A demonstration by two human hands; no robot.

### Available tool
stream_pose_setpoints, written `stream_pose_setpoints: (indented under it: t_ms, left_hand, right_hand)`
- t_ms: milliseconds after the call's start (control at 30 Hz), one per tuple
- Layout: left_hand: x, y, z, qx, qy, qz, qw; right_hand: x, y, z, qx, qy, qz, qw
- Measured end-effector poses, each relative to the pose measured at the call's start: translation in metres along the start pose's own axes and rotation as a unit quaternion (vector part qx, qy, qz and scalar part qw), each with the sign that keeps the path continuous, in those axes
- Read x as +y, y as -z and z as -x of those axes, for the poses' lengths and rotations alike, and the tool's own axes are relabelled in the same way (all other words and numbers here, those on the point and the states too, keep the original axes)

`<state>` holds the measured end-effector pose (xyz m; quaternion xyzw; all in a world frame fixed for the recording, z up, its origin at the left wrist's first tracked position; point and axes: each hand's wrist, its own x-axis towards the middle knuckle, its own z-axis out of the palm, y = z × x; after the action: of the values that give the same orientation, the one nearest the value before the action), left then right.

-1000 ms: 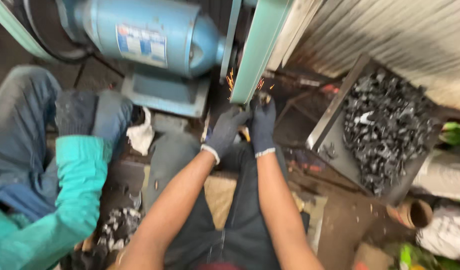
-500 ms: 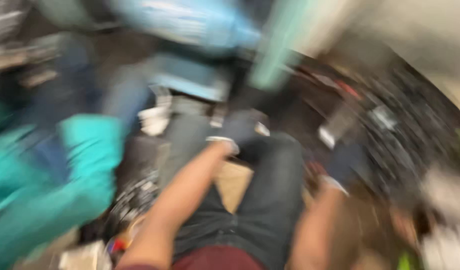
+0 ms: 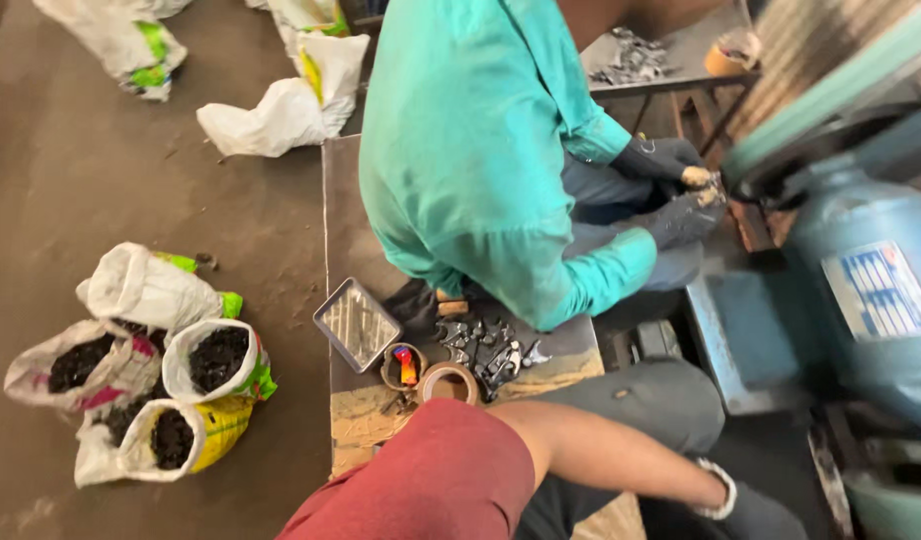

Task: The person sits on the floor at a bench grinder and grinds metal castings one at a time, holding each piece against the spinning wheel until sparks fly, then places the ground piece into a tray of finished parts and picks up the next rough casting.

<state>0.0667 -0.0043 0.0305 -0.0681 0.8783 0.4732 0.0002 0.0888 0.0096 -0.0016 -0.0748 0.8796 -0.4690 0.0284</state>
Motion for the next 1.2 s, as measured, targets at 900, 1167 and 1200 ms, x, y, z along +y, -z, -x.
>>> stream_pose_setpoints:
  t_ms: [900, 1167, 1200]
  left_hand:
    - [-0.007, -0.005, -0.079, 0.156, 0.15, 0.005, 0.976]
    - [0.001, -0.041, -0.078, 0.108, 0.116, 0.086, 0.984]
    - [0.0, -0.043, -0.076, 0.102, 0.068, 0.104, 0.987]
  right_hand:
    - [0.121, 0.062, -0.121, -0.035, -0.04, -0.232, 0.971]
    - [0.137, 0.098, -0.107, 0.09, 0.007, -0.136, 0.987]
    - [0.133, 0.102, -0.099, 0.126, 0.031, -0.112, 0.985]
